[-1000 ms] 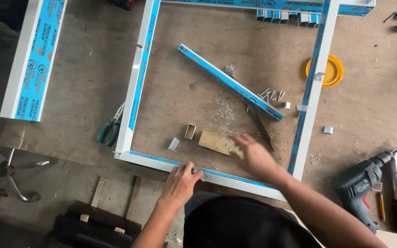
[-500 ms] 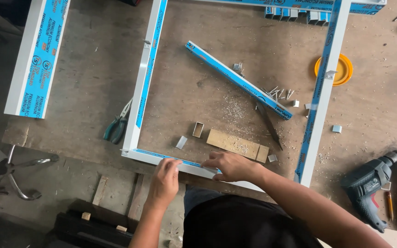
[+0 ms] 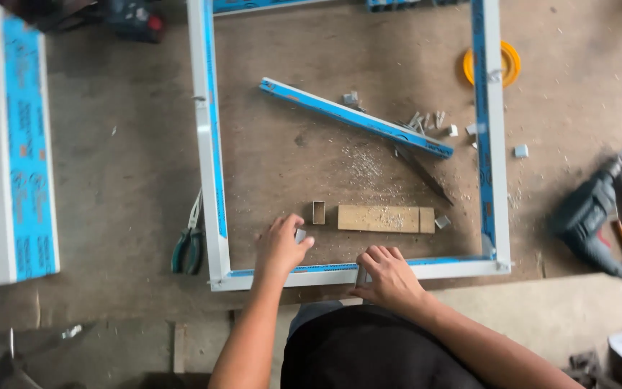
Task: The person assembles an aluminum frame by positioning metal profiles and inserting corner brackets. They use a power drill to secure the brackets with screws and a utility knife to trim excess material from the frame edges.
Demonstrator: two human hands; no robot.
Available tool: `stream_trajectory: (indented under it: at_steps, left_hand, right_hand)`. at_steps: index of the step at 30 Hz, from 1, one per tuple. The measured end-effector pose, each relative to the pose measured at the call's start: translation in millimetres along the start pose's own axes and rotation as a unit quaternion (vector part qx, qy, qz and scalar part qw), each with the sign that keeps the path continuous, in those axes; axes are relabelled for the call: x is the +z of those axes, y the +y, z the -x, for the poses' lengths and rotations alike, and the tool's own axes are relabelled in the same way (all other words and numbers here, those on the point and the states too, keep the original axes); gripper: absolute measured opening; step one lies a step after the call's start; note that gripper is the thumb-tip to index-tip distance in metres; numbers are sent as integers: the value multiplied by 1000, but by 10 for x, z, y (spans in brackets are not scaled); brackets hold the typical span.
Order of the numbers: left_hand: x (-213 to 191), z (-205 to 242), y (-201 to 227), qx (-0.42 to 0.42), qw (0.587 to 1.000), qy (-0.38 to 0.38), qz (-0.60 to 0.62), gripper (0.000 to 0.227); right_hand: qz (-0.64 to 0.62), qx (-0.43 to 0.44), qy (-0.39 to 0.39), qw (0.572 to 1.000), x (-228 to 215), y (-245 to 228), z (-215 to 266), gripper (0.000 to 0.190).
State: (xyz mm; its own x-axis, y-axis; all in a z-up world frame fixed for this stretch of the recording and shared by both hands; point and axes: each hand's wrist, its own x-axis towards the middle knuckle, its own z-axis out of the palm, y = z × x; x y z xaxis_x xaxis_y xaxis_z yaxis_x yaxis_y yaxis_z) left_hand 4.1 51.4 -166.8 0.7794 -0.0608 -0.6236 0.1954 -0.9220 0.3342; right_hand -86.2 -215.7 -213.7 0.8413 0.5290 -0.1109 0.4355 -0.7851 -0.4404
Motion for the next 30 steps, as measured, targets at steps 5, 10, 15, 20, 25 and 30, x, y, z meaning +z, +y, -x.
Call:
stream_trajectory:
  at_steps: [5,10,15,20,25,30]
  left_hand:
    - [-241,-201,415,105,993,16,-52,62]
    - [-188,-354,481,170,970,-30,-169,65]
    - [-40,-422,399,207,966,21,-152,42]
    - [110,-569,236,245,959,65,-129,33]
    - [41,-521,200,228,970,58,64,32]
    - [-64,-194,-81,213,969,49,113,37]
  right_hand:
    - [15,100,82,992,114,-418,15,60]
    - [21,179,177,967,308,-629,82,63]
    - [-14,229,200,953,352,-721,95,64]
    - [-24,264,146,953,249,-786,124,82]
    - [-130,177,60,974,-301,-740,209,77]
    - [-54,68,125,988,-37,-524,198,35]
